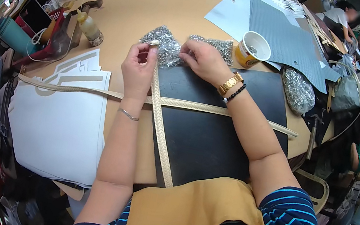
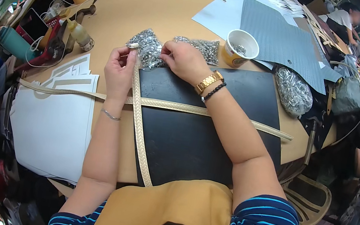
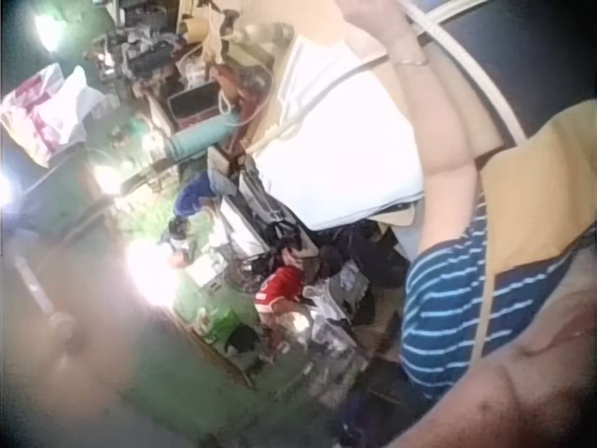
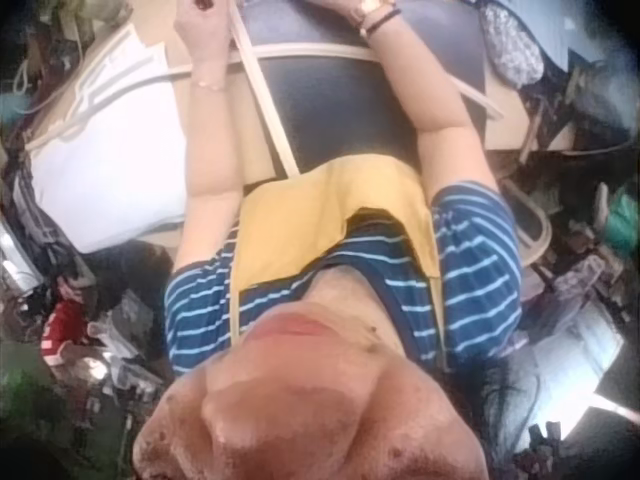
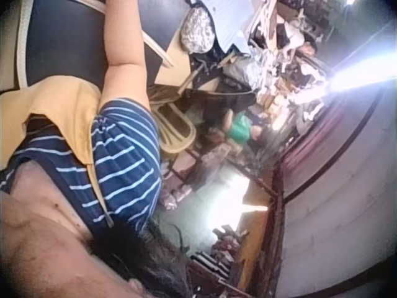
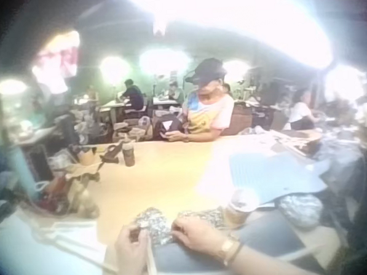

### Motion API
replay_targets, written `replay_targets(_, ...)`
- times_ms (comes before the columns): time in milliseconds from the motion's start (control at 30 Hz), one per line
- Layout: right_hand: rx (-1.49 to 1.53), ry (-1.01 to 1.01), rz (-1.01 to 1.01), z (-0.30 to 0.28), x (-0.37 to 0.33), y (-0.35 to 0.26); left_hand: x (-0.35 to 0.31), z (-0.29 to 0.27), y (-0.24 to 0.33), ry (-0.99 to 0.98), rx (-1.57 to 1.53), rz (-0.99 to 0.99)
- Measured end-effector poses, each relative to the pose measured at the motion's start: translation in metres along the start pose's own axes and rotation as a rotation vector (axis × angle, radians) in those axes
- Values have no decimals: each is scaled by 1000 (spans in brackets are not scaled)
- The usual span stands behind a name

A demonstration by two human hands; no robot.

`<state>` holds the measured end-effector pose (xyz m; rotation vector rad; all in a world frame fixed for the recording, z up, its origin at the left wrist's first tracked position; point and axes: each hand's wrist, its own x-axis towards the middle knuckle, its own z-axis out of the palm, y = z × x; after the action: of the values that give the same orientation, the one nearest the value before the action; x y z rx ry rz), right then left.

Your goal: The person attaches a metal buckle to a braided leather strap using their hands and scissors, and then gathers another strap.

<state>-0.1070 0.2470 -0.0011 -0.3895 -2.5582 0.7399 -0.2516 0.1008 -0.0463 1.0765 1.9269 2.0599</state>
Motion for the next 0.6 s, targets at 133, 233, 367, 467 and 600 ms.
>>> replay_targets(133, -78, 84, -59, 3, -10, 8, 5, 2, 9, 25, -233, -103)
replay_targets(233, -88, 76, -86, -14, -21, -8, 7, -11, -12, 100, -172, -56)
replay_targets(367, -244, 238, -138, -78, -79, -12, 8, -17, -19, -88, 20, -32)
replay_targets(467, -338, 447, -66, -161, -147, 17, 3, -11, 1, -158, 192, -34)
replay_targets(600, -533, 861, 571, -252, -294, 117, 2, -6, 5, -186, 347, 15)
